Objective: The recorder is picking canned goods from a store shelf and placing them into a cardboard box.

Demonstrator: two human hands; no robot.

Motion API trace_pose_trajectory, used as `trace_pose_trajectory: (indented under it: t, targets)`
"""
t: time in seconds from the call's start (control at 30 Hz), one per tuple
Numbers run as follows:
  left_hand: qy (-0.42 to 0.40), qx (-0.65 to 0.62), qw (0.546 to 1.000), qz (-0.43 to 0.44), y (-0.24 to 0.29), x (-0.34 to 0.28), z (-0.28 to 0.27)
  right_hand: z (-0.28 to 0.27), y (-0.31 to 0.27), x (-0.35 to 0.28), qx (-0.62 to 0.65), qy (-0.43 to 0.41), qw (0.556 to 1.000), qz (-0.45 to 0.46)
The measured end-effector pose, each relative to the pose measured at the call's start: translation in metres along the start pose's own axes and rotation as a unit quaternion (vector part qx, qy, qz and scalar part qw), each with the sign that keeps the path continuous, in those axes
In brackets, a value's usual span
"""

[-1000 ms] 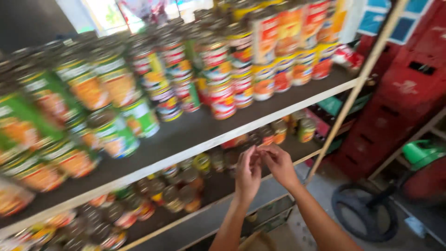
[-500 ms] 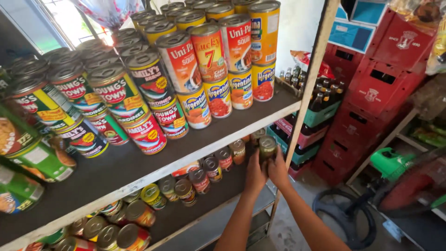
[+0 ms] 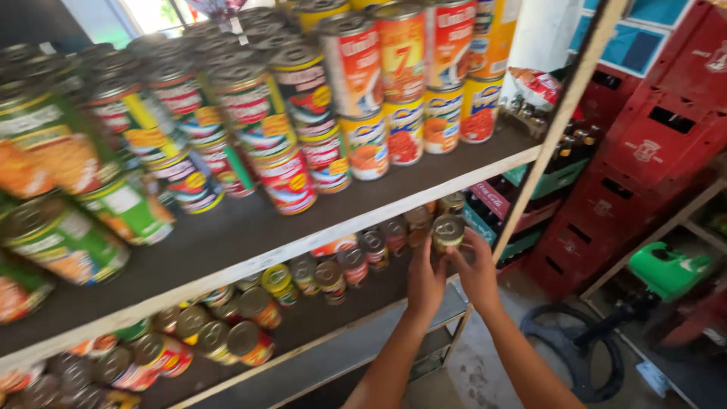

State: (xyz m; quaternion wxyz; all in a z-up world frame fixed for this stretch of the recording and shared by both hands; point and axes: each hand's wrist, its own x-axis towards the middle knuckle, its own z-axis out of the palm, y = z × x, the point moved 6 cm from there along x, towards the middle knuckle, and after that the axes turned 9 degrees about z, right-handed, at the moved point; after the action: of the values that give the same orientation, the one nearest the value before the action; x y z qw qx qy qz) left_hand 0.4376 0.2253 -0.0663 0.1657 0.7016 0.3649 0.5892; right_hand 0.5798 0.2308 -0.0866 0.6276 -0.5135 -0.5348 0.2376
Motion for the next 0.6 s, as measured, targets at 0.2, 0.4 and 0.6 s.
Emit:
trace_pose_trajectory:
  t: [0.2, 0.4, 0.6]
  targets:
    - [0.06, 0.05, 0.996, 0.046, 0.036, 0.002, -0.116, 0.067, -0.108, -0.045, 0.024, 0.001, 0.999, -0.032]
    - [0.114, 0.053, 0.992, 0.03, 0.067, -0.015, -0.272, 0.186, -0.169, -0.103, 0.215, -0.116, 0.967, 0.078]
    - [0.184, 0.164, 0.968, 0.041, 0.061, -0.06, -0.424, 0.305, -0.244, -0.178, 0.135, -0.154, 0.976, -0.072]
